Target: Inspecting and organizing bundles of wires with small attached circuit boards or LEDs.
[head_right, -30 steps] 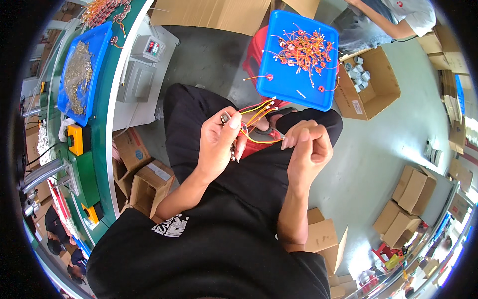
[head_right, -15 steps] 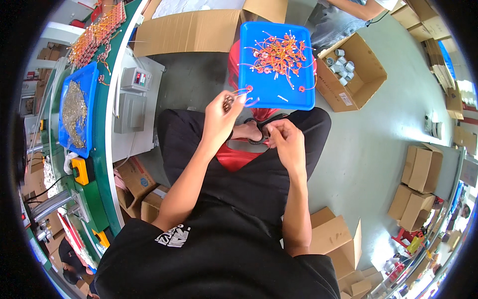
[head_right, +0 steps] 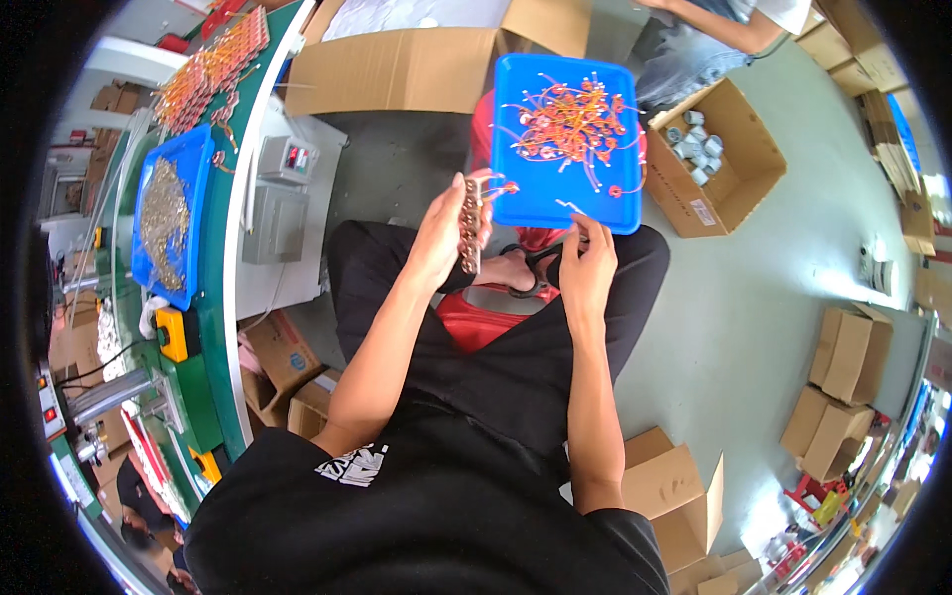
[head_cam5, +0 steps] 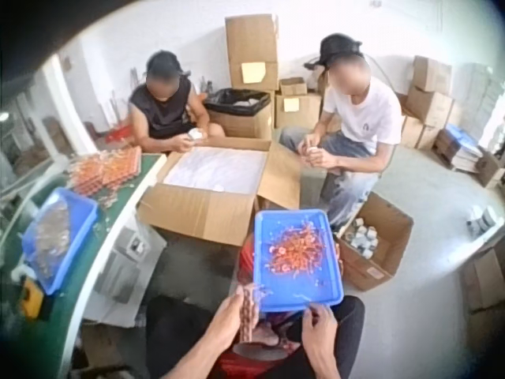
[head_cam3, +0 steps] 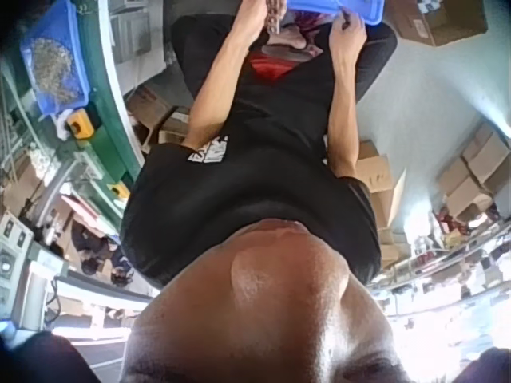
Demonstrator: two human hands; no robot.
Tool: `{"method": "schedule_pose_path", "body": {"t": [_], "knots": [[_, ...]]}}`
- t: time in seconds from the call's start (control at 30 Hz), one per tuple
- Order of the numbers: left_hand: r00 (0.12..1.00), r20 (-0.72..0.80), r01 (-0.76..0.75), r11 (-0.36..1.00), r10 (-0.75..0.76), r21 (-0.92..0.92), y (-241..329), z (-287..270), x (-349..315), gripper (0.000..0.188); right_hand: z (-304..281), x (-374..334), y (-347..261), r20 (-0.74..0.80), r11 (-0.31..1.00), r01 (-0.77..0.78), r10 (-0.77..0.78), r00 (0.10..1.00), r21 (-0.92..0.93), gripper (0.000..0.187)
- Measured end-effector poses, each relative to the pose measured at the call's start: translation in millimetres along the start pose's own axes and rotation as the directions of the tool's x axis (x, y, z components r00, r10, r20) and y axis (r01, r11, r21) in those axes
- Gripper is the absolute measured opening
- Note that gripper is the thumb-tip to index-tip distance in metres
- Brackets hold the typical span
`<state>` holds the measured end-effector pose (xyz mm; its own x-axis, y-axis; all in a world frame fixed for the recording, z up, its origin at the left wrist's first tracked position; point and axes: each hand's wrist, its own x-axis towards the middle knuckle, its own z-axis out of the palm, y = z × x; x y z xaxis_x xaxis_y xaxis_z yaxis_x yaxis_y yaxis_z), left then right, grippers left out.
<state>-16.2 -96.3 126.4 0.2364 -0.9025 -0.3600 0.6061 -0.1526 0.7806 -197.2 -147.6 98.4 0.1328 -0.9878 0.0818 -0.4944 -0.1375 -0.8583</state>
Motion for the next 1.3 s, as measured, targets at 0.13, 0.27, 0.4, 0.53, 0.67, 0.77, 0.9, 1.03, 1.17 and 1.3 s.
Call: {"method": "schedule_pose_path", "body": {"t": [0.13, 0.27, 0.4, 0.53, 0.67, 0.77, 0.9, 1.03, 1.17, 1.3], "knots": [[0.981, 0.152, 0.107, 0.991, -0.118, 0.077, 15, 4, -36, 0.057, -13, -17, -73, 0.126, 0.966, -0.073, 0.043, 0.991, 0.246, 0.013], [0.980, 0.154, 0.103, 0.980, -0.130, 0.172, 21, 13, -54, 0.046, -11, -18, -89, 0.315, 0.936, -0.093, -0.019, 0.949, 0.339, 0.014], [0.981, 0.187, -0.009, 0.957, -0.047, 0.289, 20, 13, -60, 0.041, -12, -9, -101, 0.546, 0.966, -0.125, -0.019, 0.838, 0.226, 0.017], [0.992, 0.121, -0.062, 0.959, 0.029, 0.278, 11, 11, -64, 0.039, -3, -23, -104, 0.507, 0.940, -0.115, -0.069, 0.859, 0.322, 0.018], [0.995, 0.094, -0.074, 0.874, 0.032, 0.480, 23, 20, -70, 0.040, 8, -32, -86, 0.387, 0.957, -0.013, -0.104, 0.916, 0.289, 0.016], [0.989, 0.124, -0.139, 0.788, 0.080, 0.599, 26, 24, -70, 0.042, 3, -34, -97, 0.373, 0.962, -0.043, -0.063, 0.926, 0.270, 0.017], [0.995, 0.076, -0.095, 0.828, 0.064, 0.553, 22, 31, -72, 0.040, 2, -39, -94, 0.356, 0.959, -0.076, -0.027, 0.934, 0.272, 0.020], [0.957, 0.065, -0.267, 0.773, 0.283, 0.575, 7, 34, -70, 0.038, 5, -42, -91, 0.364, 0.866, -0.179, -0.004, 0.931, 0.467, 0.024], [0.954, 0.110, -0.289, 0.755, 0.280, 0.588, 8, 34, -73, 0.037, 3, -48, -98, 0.368, 0.693, -0.306, 0.062, 0.928, 0.653, 0.027], [0.932, 0.145, -0.352, 0.744, 0.331, 0.568, 11, 37, -78, 0.036, 0, -48, -106, 0.382, 0.623, -0.346, 0.080, 0.921, 0.702, 0.027]]}}
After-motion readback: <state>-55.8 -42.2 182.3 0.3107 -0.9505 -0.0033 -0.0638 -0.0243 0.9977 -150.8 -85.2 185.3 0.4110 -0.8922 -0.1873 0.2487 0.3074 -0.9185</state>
